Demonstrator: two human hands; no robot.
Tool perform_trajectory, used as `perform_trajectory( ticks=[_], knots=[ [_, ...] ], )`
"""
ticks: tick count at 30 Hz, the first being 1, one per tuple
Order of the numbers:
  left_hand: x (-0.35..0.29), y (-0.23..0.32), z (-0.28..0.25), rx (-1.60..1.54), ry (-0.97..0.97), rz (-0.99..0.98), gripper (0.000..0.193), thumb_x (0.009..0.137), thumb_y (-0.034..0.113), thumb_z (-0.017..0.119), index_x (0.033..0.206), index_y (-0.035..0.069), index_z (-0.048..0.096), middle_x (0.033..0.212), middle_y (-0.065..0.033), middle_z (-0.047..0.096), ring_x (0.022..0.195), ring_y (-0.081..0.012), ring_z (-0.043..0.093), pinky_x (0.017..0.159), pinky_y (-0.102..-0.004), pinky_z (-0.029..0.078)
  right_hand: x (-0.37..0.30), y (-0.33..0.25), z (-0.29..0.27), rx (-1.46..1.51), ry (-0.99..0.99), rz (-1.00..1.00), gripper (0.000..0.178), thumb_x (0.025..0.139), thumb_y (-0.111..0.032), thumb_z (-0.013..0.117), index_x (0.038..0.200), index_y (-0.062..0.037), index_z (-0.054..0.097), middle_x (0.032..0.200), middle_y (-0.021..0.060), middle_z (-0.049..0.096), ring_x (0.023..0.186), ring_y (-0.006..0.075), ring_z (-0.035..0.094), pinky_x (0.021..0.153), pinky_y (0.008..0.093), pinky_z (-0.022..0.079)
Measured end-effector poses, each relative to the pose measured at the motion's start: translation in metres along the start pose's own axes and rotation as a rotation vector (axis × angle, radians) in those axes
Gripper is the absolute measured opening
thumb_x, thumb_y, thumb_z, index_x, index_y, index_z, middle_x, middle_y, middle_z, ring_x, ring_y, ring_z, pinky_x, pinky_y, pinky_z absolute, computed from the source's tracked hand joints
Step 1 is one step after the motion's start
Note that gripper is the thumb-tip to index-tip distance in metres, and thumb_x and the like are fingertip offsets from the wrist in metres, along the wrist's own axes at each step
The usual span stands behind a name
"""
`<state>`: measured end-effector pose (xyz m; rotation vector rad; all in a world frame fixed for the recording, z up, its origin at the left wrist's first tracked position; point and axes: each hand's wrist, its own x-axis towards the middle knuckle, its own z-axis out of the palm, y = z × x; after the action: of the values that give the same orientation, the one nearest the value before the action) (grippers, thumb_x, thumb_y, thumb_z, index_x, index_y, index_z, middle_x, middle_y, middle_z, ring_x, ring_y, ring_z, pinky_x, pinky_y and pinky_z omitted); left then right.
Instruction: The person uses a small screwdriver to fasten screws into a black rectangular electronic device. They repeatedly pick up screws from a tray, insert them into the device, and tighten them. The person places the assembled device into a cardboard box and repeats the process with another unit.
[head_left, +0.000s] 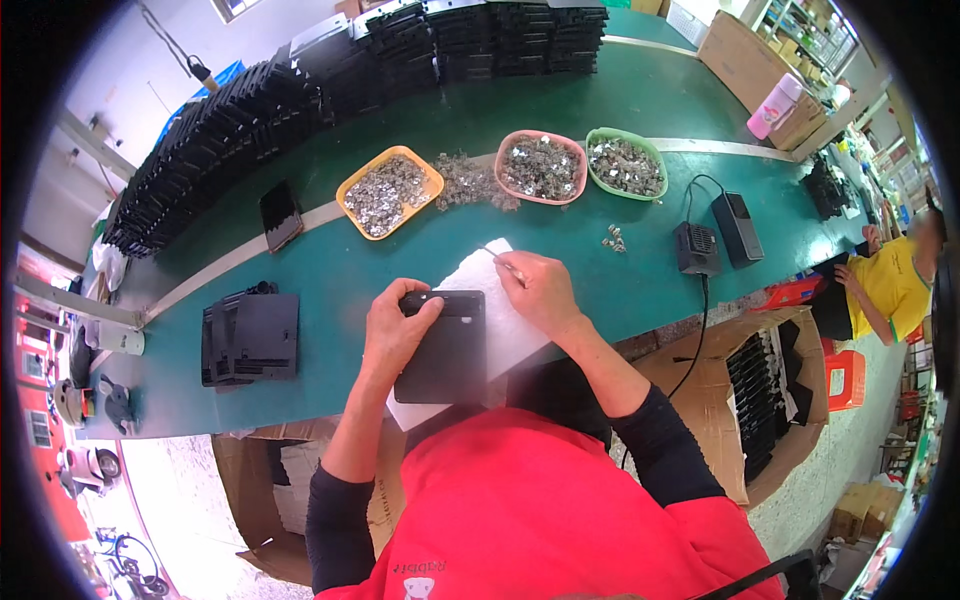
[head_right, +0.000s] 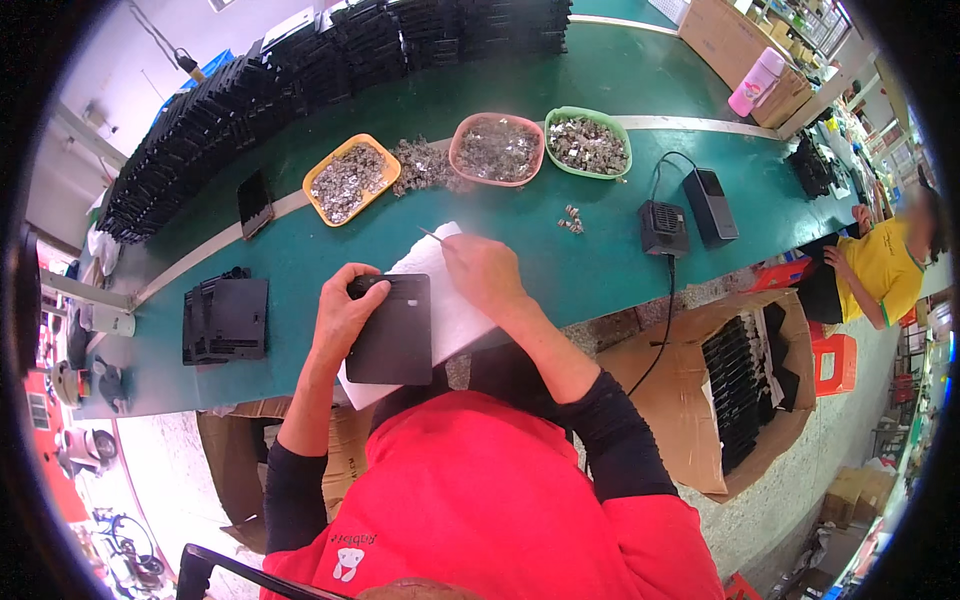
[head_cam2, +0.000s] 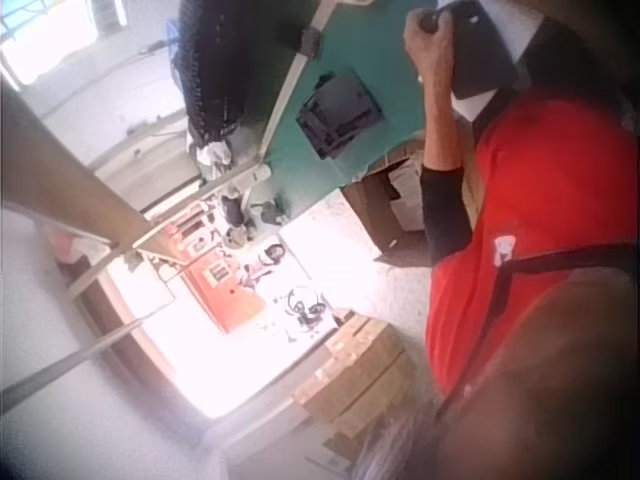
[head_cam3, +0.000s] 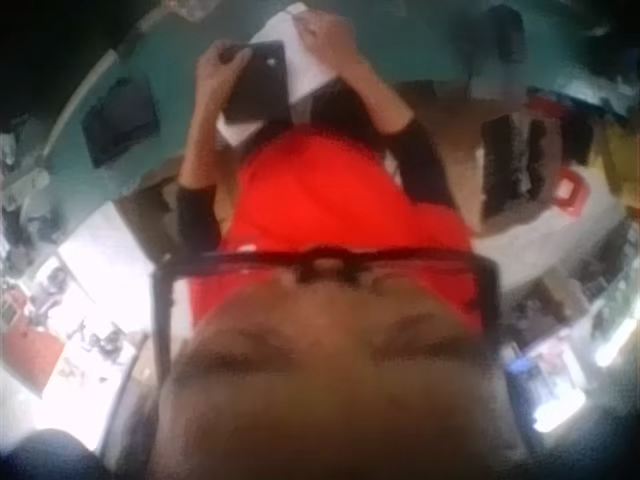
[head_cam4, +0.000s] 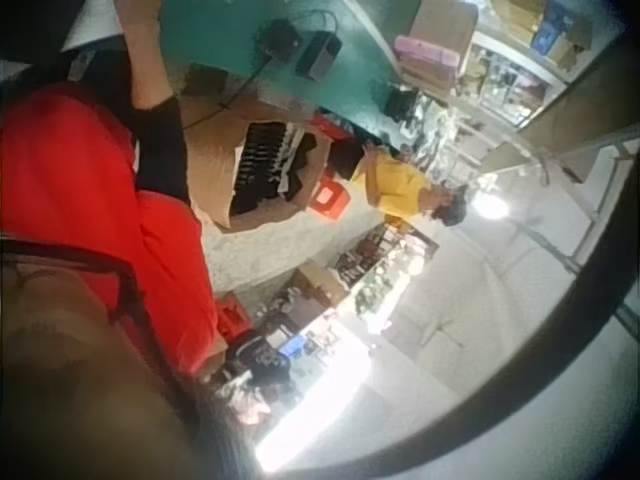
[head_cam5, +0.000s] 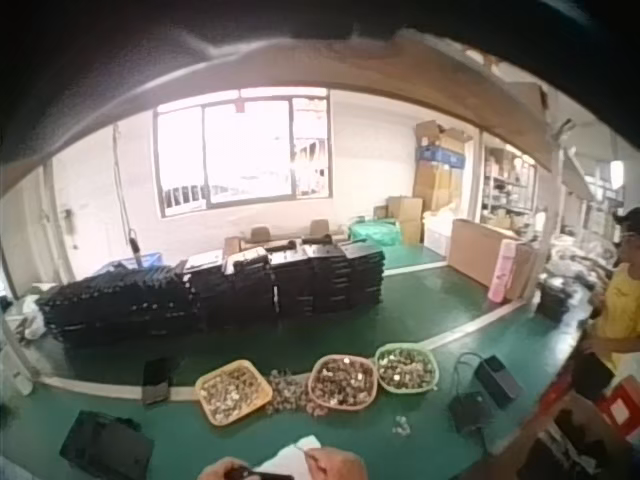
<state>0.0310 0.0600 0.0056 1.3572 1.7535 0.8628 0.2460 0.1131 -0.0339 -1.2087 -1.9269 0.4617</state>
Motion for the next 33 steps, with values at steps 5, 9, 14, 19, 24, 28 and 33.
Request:
perform_trajectory(
  ticks=[5,9,14,19,24,28,33],
  knots=[
    [-0.005,0.01,0.016,0.34,0.174,0.403,0.032,0.078,0.021,0.072,0.101,0.0,0.065,0.086,-0.0141,0.063,0.078,-0.0243,0.061,0.072,-0.0329,0.05,-0.003,-0.005,0.0,0.114,0.085,0.04,0.013,0.086,-0.015,0.057,0.087,-0.0067,0.066,0.08,0.0145,0.065,0.074,0.0347,0.064,0.065,0.0439,0.051],
    [0.013,0.015,0.013,0.499,0.241,0.644,0.028,0.078,0.019,0.071,0.098,0.0,0.067,0.085,-0.0158,0.062,0.079,-0.0281,0.061,0.073,-0.0352,0.049,-0.007,-0.003,-0.001,-0.044,0.073,-0.132,0.008,0.083,-0.009,0.061,0.088,-0.0057,0.066,0.08,0.0143,0.066,0.07,0.0321,0.064,0.059,0.0395,0.051],
    [0.095,0.018,0.027,0.479,0.136,0.607,0.023,0.082,0.01,0.065,0.101,-0.003,0.066,0.098,-0.0236,0.064,0.093,-0.0389,0.06,0.084,-0.0439,0.047,-0.013,0.006,0.004,-0.281,-0.125,-0.121,0.01,0.075,-0.015,0.056,0.083,-0.0095,0.059,0.072,0.0104,0.06,0.065,0.0287,0.063,0.054,0.0433,0.05],
    [0.133,0.018,0.036,0.772,0.133,0.515,0.028,0.08,0.007,0.066,0.104,-0.006,0.058,0.095,-0.0241,0.059,0.091,-0.0408,0.059,0.078,-0.0475,0.047,-0.008,0.0,0.012,-0.115,-0.012,-0.158,0.007,0.079,-0.014,0.056,0.078,-0.0074,0.055,0.076,0.0097,0.059,0.065,0.0303,0.062,0.055,0.0418,0.05],
    [0.146,0.02,0.056,0.831,0.178,0.581,0.031,0.08,0.0,0.063,0.109,-0.007,0.056,0.092,-0.0255,0.06,0.087,-0.0419,0.058,0.077,-0.0478,0.046,-0.012,0.005,0.005,-0.104,0.005,-0.143,0.008,0.08,-0.012,0.057,0.076,-0.0062,0.054,0.075,0.0094,0.057,0.066,0.0298,0.063,0.056,0.0414,0.05],
    [0.156,0.008,0.053,0.872,0.203,0.628,0.017,0.083,-0.001,0.058,0.099,-0.006,0.057,0.089,-0.0249,0.06,0.084,-0.0416,0.06,0.074,-0.0476,0.048,-0.013,0.0,0.005,-0.099,-0.003,-0.143,0.008,0.081,-0.012,0.056,0.076,-0.006,0.054,0.075,0.0092,0.058,0.066,0.0298,0.063,0.056,0.0414,0.05],
    [0.152,0.012,0.056,0.946,0.267,0.577,0.012,0.085,0.001,0.049,0.092,-0.005,0.057,0.084,-0.026,0.062,0.08,-0.0435,0.062,0.07,-0.0498,0.049,-0.013,0.001,0.008,-0.106,-0.002,-0.16,0.008,0.08,-0.012,0.058,0.076,-0.0055,0.054,0.075,0.0089,0.058,0.067,0.0298,0.063,0.057,0.0411,0.05]
  ],
)
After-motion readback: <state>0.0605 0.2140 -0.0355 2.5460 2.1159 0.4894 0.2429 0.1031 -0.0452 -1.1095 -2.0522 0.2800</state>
